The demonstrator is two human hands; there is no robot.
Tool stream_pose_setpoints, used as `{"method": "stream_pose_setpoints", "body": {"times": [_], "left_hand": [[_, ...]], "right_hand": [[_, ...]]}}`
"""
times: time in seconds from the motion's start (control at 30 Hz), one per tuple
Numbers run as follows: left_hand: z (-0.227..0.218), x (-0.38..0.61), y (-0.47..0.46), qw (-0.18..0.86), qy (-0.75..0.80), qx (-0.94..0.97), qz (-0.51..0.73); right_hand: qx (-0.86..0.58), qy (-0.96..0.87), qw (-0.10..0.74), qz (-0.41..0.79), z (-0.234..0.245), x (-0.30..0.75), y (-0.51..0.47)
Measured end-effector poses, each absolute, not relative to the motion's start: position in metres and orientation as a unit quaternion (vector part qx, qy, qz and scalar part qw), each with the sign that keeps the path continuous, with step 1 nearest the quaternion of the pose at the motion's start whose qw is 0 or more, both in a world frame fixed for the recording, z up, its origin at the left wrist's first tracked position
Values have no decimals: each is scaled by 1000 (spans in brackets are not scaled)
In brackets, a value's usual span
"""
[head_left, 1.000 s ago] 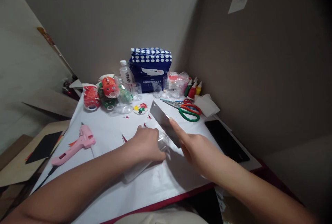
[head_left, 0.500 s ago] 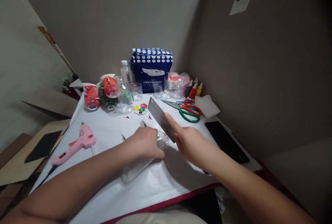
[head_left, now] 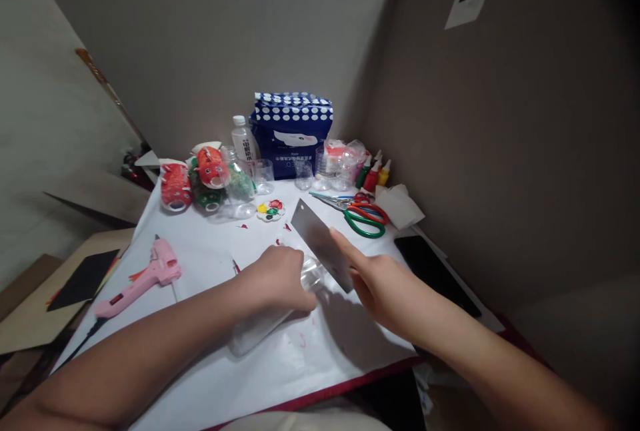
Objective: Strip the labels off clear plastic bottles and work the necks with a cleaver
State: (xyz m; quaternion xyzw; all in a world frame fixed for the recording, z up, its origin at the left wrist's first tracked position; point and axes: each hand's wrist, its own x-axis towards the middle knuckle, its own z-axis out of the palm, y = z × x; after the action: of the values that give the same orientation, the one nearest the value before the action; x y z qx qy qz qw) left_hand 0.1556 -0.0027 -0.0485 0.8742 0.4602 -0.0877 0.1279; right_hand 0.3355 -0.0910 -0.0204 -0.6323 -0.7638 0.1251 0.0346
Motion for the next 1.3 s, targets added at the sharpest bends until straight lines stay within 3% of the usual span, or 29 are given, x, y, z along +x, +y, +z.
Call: {"method": "stream_pose_setpoints", "body": {"times": [0.2, 0.43, 0.8, 1.07, 1.3], "left_hand": [[-51, 152, 3, 161, 473, 861, -99], [-48, 156, -3, 144, 461, 869, -109], [-37, 161, -10, 83, 464, 876, -98], [-39, 158, -8, 118, 454, 878, -94], [-36, 164, -11, 68, 430, 896, -90]], "right_hand": [[-612, -780, 79, 108, -33, 334, -85], [-635, -760, 3, 138, -34, 357, -132], [-620, -781, 38, 68, -21, 319, -77], [-627, -771, -32, 106, -34, 347, -132], [-624, -779, -45, 54, -11, 317, -94]]}}
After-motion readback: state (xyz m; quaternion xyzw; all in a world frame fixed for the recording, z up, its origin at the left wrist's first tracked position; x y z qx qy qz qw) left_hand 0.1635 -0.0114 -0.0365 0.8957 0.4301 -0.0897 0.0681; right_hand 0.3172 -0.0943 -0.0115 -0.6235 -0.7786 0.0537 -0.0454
